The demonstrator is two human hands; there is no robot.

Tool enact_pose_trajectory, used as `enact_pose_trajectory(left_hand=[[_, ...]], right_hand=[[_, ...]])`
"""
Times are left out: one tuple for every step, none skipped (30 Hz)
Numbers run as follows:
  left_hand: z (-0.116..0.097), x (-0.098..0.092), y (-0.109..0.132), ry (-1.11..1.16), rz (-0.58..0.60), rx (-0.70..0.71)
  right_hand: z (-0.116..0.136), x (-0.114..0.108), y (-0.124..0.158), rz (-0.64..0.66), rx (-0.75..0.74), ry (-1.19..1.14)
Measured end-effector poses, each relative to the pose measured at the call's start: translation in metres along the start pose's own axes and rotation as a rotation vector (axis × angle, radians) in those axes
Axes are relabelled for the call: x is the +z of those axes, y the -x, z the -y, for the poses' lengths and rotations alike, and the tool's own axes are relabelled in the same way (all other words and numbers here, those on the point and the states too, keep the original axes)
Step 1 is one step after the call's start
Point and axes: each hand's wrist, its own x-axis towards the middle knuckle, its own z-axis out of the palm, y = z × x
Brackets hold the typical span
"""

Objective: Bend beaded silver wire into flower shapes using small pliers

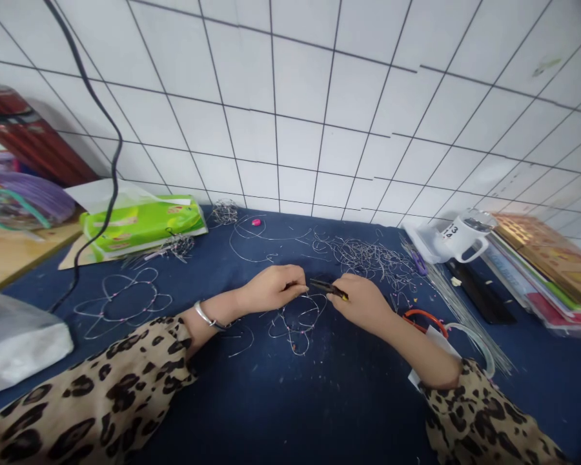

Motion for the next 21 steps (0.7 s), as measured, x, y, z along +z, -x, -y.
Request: enact_pose_trajectory(left_hand=[[-0.001,0.0,0.0,-0.007,-0.004,-0.006],[-0.001,0.0,0.0,-0.013,-0.012,-0.013],[-0.002,0.0,0.0,-0.018,-0.022,-0.023],[-0.003,0.0,0.001,-0.02,-0.03,-0.033],[-0.003,0.0,0.001,-0.02,-0.035,-0.04],[-0.004,-0.001,0.001,-0.015,-0.036,-0.041],[-0.004,-0.001,0.001,-0.006,-0.035,-0.035],[-0.005,-0.002,0.001,0.008,-0.032,-0.023],[-0.005,-0.003,0.0,0.023,-0.027,-0.007],[-0.006,-0.004,0.0,0.039,-0.024,0.008],[-0.006,-0.005,0.0,0.056,-0.024,0.018],[-0.007,-0.006,0.0,0.075,-0.027,0.019],[-0.008,-0.007,0.0,0.096,-0.034,0.009],[-0.008,-0.008,0.0,0.12,-0.044,-0.007],[-0.009,-0.01,0.001,0.15,-0.056,-0.026],[-0.009,-0.012,0.001,0.185,-0.067,-0.042],[-0.01,-0.014,0.001,0.222,-0.075,-0.05],[-0.011,-0.016,0.0,0.257,-0.083,-0.052],[-0.011,-0.018,0.0,0.287,-0.089,-0.044],[-0.012,-0.02,-0.001,0.312,-0.095,-0.033],[-0.013,-0.022,-0.002,0.332,-0.102,-0.019]], right_hand=[[0.002,0.0,-0.002,-0.006,0.007,-0.058],[0.005,0.0,-0.004,-0.011,0.01,-0.11],[0.008,0.001,-0.007,-0.013,0.008,-0.153],[0.011,0.002,-0.009,-0.013,0.003,-0.19],[0.015,0.004,-0.012,-0.012,-0.004,-0.219],[0.017,0.006,-0.014,-0.014,-0.007,-0.238],[0.02,0.007,-0.016,-0.019,-0.006,-0.249],[0.021,0.009,-0.018,-0.026,-0.009,-0.258],[0.022,0.01,-0.02,-0.034,-0.009,-0.265],[0.023,0.01,-0.022,-0.038,-0.01,-0.273],[0.023,0.01,-0.023,-0.04,-0.012,-0.283],[0.023,0.008,-0.024,-0.042,-0.012,-0.296],[0.023,0.007,-0.024,-0.043,-0.012,-0.31],[0.023,0.004,-0.025,-0.041,-0.012,-0.325],[0.023,0.002,-0.025,-0.039,-0.012,-0.34],[0.023,-0.001,-0.025,-0.037,-0.011,-0.354],[0.024,-0.004,-0.025,-0.032,-0.007,-0.367],[0.024,-0.008,-0.024,-0.027,-0.002,-0.379],[0.024,-0.011,-0.024,-0.023,0.006,-0.392],[0.024,-0.015,-0.023,-0.019,0.013,-0.407],[0.024,-0.019,-0.022,-0.014,0.017,-0.421]])
